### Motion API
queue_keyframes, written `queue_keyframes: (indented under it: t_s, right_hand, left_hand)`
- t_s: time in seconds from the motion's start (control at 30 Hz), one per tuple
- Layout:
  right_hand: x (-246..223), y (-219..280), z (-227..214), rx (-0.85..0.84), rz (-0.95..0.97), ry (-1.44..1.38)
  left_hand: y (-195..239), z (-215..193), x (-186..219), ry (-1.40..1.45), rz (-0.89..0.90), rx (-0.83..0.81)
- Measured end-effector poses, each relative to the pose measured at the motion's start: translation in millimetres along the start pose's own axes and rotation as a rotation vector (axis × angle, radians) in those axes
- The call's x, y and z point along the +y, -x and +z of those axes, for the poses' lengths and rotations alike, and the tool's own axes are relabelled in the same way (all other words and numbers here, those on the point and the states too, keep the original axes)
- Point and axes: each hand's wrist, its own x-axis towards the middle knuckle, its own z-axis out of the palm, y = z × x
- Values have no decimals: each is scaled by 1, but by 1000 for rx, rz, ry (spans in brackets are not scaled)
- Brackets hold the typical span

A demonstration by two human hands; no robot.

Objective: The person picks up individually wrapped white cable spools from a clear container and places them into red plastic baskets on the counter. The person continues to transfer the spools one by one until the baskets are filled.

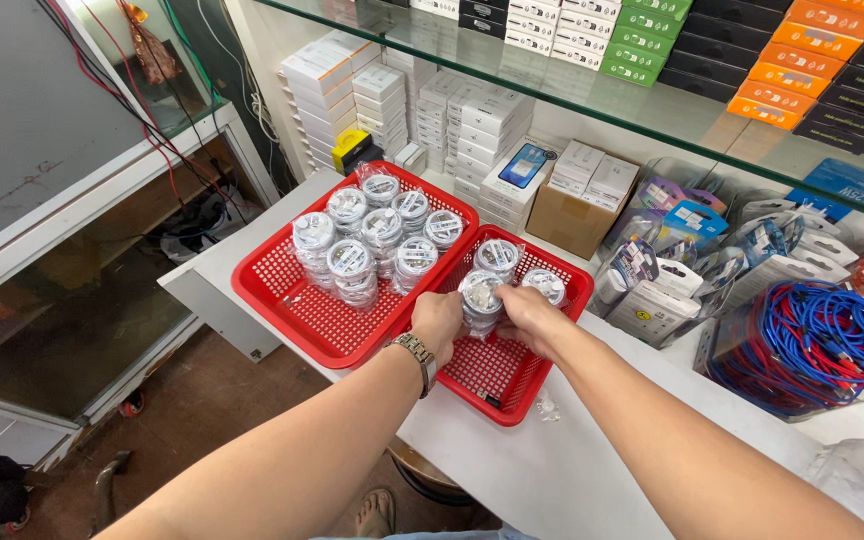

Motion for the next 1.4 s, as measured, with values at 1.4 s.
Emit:
queue_keyframes:
  t_s: [1.4]
  right_hand:
    - [-94, -4, 179, -123, -228, 1482]
  left_hand:
    - [-53, -150, 51, 225, -201, -146]
